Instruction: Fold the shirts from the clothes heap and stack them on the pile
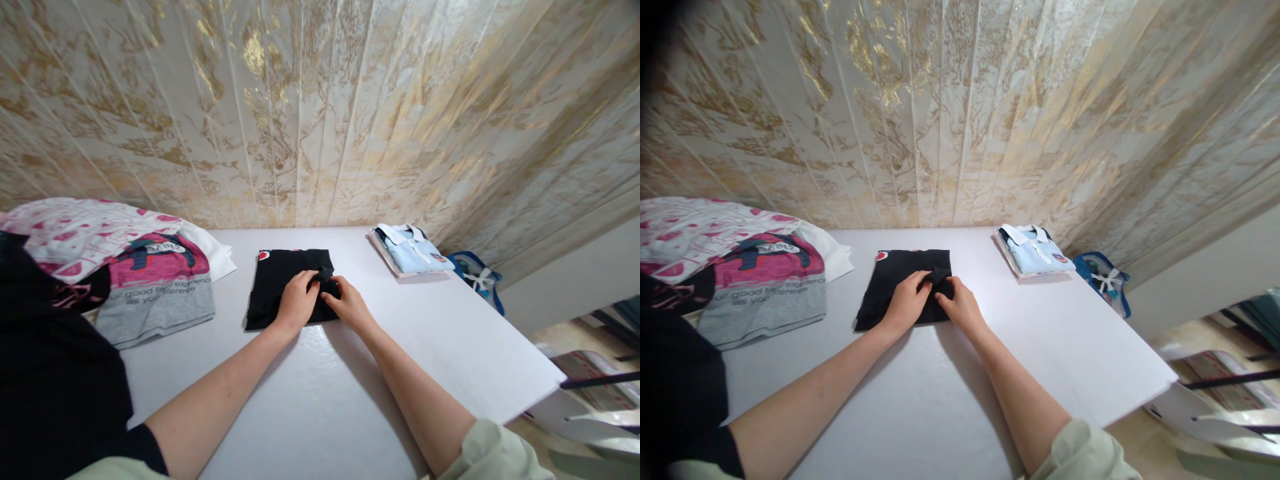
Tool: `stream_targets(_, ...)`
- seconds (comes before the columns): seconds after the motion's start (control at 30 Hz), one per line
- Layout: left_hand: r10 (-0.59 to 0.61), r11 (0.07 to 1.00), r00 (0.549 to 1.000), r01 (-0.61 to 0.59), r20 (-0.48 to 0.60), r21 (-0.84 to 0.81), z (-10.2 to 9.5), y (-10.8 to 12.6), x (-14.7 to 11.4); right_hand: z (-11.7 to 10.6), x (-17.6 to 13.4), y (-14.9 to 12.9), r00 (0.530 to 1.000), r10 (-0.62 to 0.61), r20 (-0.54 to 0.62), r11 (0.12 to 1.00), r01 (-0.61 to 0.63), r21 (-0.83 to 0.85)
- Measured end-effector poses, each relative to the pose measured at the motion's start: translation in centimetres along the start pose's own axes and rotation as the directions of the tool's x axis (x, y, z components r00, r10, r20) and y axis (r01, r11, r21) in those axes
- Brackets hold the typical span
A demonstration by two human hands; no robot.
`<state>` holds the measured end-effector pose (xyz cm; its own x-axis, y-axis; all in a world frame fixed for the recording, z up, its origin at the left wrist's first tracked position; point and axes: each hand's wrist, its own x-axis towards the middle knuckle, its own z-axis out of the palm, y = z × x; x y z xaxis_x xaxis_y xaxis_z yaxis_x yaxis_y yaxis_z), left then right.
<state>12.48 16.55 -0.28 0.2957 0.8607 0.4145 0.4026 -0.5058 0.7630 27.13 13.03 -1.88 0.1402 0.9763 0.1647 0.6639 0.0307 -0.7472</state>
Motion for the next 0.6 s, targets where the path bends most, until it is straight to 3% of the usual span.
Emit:
stream_targets(0.13,-0.004,1.000,1.000,0.003,0.013,0.008,0.0,0.2,0.0,0.4,0.3,0.3,1.000,-0.024,-0.003,0.999,0.024,0.037)
stream_targets(0.37,0.009,1.000,1.000,-0.010,0.017,0.018,0.1,0.1,-0.1,0.5,0.8,0.9,0.997,-0.066,0.032,0.966,0.056,0.253)
stream_targets(0.6,0.078,0.989,0.995,-0.085,0.063,0.124,0.1,0.2,-0.4,0.9,1.0,1.4,1.000,0.013,0.009,0.974,-0.015,0.225)
